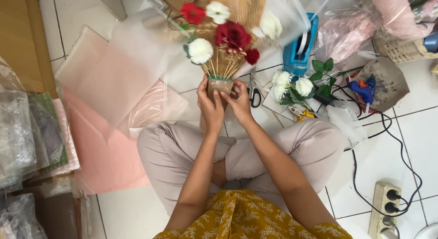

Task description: The person cuts a sheet of translucent pink paper with scissors, folds it, and then wraps it around a small bouquet of artificial flowers attached to a cardboard base. The person adjusts the paper and secures the wrapping around the bouquet.

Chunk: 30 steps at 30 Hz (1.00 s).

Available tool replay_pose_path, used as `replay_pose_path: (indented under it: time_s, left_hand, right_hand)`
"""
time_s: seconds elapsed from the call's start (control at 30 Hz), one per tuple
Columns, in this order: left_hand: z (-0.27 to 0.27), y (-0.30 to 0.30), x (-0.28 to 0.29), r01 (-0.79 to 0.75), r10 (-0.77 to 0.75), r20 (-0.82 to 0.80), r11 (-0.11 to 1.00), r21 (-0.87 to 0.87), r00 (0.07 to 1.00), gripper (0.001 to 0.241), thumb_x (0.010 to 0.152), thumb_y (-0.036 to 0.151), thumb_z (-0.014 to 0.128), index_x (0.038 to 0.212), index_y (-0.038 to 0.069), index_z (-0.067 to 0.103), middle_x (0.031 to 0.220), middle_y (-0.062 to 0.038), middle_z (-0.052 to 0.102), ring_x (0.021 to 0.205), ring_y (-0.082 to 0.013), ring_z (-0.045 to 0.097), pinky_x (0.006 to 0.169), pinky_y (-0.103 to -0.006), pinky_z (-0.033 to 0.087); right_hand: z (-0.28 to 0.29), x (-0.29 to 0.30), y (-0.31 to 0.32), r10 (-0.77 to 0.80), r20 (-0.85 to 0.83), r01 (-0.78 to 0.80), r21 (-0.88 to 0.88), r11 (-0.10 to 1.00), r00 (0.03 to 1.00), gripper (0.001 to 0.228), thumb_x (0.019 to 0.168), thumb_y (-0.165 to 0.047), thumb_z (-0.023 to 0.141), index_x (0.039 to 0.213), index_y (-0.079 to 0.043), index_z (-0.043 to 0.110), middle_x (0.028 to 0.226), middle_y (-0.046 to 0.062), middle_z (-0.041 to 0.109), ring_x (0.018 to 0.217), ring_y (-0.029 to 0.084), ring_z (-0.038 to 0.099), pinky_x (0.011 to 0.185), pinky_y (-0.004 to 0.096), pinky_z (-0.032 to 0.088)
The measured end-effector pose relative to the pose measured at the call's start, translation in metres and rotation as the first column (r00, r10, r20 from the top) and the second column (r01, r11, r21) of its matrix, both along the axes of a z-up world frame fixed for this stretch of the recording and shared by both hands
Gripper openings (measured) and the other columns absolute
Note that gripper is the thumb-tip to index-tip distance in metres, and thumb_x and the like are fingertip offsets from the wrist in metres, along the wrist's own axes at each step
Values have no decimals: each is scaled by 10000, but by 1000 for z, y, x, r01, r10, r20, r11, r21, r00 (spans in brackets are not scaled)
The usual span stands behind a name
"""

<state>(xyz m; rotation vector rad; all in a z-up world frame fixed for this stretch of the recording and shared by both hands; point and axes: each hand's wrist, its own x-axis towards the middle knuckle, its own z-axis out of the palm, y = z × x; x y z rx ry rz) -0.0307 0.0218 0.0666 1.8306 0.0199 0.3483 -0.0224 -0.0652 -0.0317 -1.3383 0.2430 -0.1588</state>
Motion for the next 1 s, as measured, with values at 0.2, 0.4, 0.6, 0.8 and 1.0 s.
replay_pose_path:
  time_s: [0.2, 0.4, 0.6, 0.8, 1.0]
  left_hand:
    - [-36, 42, 20, -68, 18, -198, 966, -250, 980, 458, 915, 101, 740, 1315, 103, 518, 1321, -107, 547, 1240, -262, 557, 1073, -433, 438]
    - [-67, 65, 23, 19, -246, -286, 786, -617, 926, 483, 936, 199, 760, 1324, 161, 473, 1320, -62, 477, 1219, -209, 510, 1075, -394, 422]
    - [-104, 77, 27, 56, -353, -252, 671, -740, 901, 549, 915, 174, 783, 1327, 189, 421, 1272, -63, 487, 1153, -206, 558, 1004, -351, 491]
    - [-127, 85, 23, 32, -391, -262, 606, -795, 882, 628, 902, 172, 796, 1398, 169, 411, 1273, -118, 523, 1142, -241, 595, 963, -369, 526]
    - [-138, 75, 28, 46, -299, -188, 631, -774, 936, 660, 864, 136, 824, 1411, 87, 459, 1325, -73, 593, 1169, -176, 584, 991, -321, 503]
  right_hand:
    - [-6, 2, -2, 63, -82, -41, 245, 969, 995, 618, 843, -88, 863, 1318, -86, 469, 1228, 79, 680, 1143, 176, 629, 977, 321, 497]
    - [-12, 2, -2, 127, -115, -89, 293, 952, 985, 584, 830, -47, 858, 1287, -101, 500, 1190, 61, 694, 1089, 158, 639, 953, 291, 502]
    - [-9, 0, -1, 171, -145, -125, 284, 951, 975, 611, 811, -28, 862, 1296, -95, 495, 1180, 64, 692, 1037, 149, 648, 928, 278, 523]
    - [-12, -1, 3, 181, -166, -131, 273, 953, 969, 605, 814, -26, 857, 1298, -90, 499, 1159, 49, 689, 1004, 138, 654, 907, 269, 533]
    - [-12, 0, 2, 165, -154, -116, 287, 951, 974, 595, 824, -14, 839, 1301, -94, 493, 1145, 42, 690, 989, 128, 661, 893, 256, 539]
